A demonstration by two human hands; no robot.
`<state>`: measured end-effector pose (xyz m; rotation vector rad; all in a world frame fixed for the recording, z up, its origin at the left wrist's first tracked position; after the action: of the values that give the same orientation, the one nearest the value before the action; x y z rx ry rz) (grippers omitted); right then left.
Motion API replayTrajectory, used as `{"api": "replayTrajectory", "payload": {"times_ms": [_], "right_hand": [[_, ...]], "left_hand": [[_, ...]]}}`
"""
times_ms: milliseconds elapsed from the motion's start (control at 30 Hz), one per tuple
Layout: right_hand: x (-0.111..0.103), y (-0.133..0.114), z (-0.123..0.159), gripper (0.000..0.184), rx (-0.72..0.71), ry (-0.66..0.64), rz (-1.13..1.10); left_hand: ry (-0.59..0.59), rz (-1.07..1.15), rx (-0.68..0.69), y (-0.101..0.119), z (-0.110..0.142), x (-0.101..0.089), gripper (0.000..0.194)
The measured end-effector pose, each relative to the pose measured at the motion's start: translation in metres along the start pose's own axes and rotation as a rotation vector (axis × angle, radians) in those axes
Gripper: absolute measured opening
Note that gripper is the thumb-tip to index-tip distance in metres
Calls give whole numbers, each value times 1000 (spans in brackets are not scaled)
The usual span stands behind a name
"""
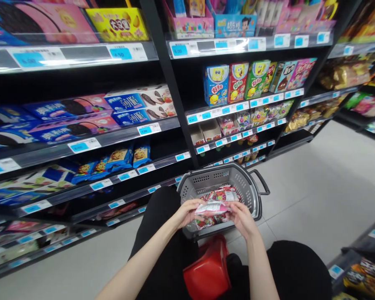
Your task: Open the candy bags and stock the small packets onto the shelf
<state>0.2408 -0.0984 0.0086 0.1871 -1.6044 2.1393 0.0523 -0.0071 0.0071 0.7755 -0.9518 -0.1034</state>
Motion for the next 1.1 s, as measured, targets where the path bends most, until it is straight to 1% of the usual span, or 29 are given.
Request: {"api": "replayTrajectory", "payload": {"times_ms": [100,167,233,367,433,500,567,633,700,733,833,867,933,1000,1067,1100], "right_hand": [[-6,2,-1,30,-53,-11,-4],[-6,2,-2,36,-90,-11,-1],[-3,3,-4,37,-93,36,2],[1,8,-10,28,-21,175,25],[2,11,-11,28,5,200,125],[0,13,-12,35,2,218,247],[-3,15,-13,40,-3,242,307],[-7,18,-16,41,11,262,301],[-9,19,-17,40,22,265,278],[-9,19,-17,38,16,265,265],[-7,12,-14,27,-69,237,160],[-5,9,-12,27,-106,204,108],[-1,4,-9,33,-158,125,25],[1,2,-6,35,-171,86,47],[1,3,-7,29,-177,110,167],[0,3,-8,26,-182,126,229]], "left_hand": [[-88,77,18,4,2,4,33],[-72,63,47,4,1,4,38],[7,-8,77,2,-2,2,39],[208,-264,115,0,-8,-6,29],[322,-447,178,3,-9,-10,33],[417,-638,286,10,-8,-11,38],[473,-777,377,15,-7,-10,39],[500,-837,399,16,-8,-8,40],[499,-821,369,14,-9,-8,41],[479,-784,337,12,-9,-8,41],[336,-577,240,5,-9,-12,34],[285,-491,240,4,-9,-14,32],[233,-341,304,5,-7,-16,33],[258,-260,376,8,-6,-18,32],[324,-248,401,9,-6,-18,27],[347,-252,397,9,-6,-16,28]]}}
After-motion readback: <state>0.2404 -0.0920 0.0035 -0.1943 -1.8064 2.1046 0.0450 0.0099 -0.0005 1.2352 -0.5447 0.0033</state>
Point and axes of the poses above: each hand's wrist, its own z-axis away from the middle knuckle, its own x-axis out of the palm, y = z × x, the point moved 3 cm from there along -z, towards the middle knuckle, and after that the axes turned 9 degrees about z, right-handed, at the moved point
